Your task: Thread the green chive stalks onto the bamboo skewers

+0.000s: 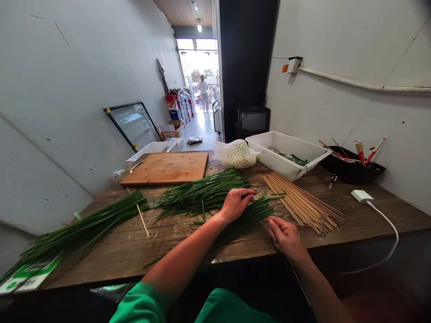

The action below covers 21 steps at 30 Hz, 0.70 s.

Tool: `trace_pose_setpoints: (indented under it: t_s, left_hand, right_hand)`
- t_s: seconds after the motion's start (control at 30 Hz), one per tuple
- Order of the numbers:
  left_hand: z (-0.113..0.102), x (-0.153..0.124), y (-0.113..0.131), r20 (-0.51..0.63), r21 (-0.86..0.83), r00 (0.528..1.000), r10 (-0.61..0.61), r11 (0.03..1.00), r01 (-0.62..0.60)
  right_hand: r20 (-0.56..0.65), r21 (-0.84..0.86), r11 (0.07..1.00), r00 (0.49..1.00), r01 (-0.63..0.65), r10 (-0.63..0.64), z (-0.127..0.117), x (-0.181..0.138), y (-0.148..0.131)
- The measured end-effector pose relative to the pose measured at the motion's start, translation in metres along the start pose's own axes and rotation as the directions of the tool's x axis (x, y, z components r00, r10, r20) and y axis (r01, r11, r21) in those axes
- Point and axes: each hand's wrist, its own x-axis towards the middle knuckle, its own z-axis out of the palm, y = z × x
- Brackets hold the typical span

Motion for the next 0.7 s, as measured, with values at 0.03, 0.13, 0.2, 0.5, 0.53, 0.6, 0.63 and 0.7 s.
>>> trace_pose_setpoints:
  t_s: [0.03, 0.13, 0.2, 0.5, 0.53, 0.6, 0.63, 0.7]
  left_hand:
    - [0.0, 0.0, 0.0, -0.003, 0.006, 1.0, 0.005, 1.0, -0.005]
    - [0.001, 0.0, 0.0, -0.003, 0.031, 1.0, 0.023, 0.999, -0.023]
    - [0.001, 0.001, 0.0, -0.005, 0.047, 0.999, 0.033, 0.998, -0.033]
    - [0.003, 0.002, -0.002, -0.006, 0.048, 1.0, 0.019, 0.999, -0.018]
    - [0.004, 0.001, -0.002, 0.0, 0.053, 1.0, 0.021, 0.998, -0.021]
    - [0.005, 0.0, -0.001, 0.04, 0.082, 0.998, 0.053, 0.995, -0.056]
    - [0.004, -0.001, 0.0, 0.081, 0.098, 0.993, 0.082, 0.991, -0.09]
    - [-0.002, 0.0, 0.0, 0.172, 0.11, 0.975, 0.14, 0.981, -0.16]
  right_hand:
    - [0.002, 0.0, 1.0, 1.0, -0.004, 0.004, 0.0, 0.0, 0.0]
    - [0.0, -0.009, 1.0, 1.0, 0.003, -0.003, 0.001, -0.001, -0.004]
    - [-0.011, -0.033, 0.999, 1.0, 0.016, -0.016, 0.002, -0.001, -0.007]
    - [-0.003, -0.012, 1.0, 1.0, 0.017, -0.017, 0.001, 0.001, -0.005]
    - [-0.01, -0.015, 1.0, 1.0, 0.02, -0.02, 0.001, 0.001, -0.003]
    - [-0.022, -0.02, 1.0, 1.0, 0.019, -0.019, 0.001, 0.002, -0.001]
    - [-0.028, -0.022, 1.0, 0.999, 0.02, -0.02, 0.001, 0.002, 0.001]
    - [-0.033, -0.018, 0.999, 0.999, 0.031, -0.032, 0.0, 0.001, 0.002]
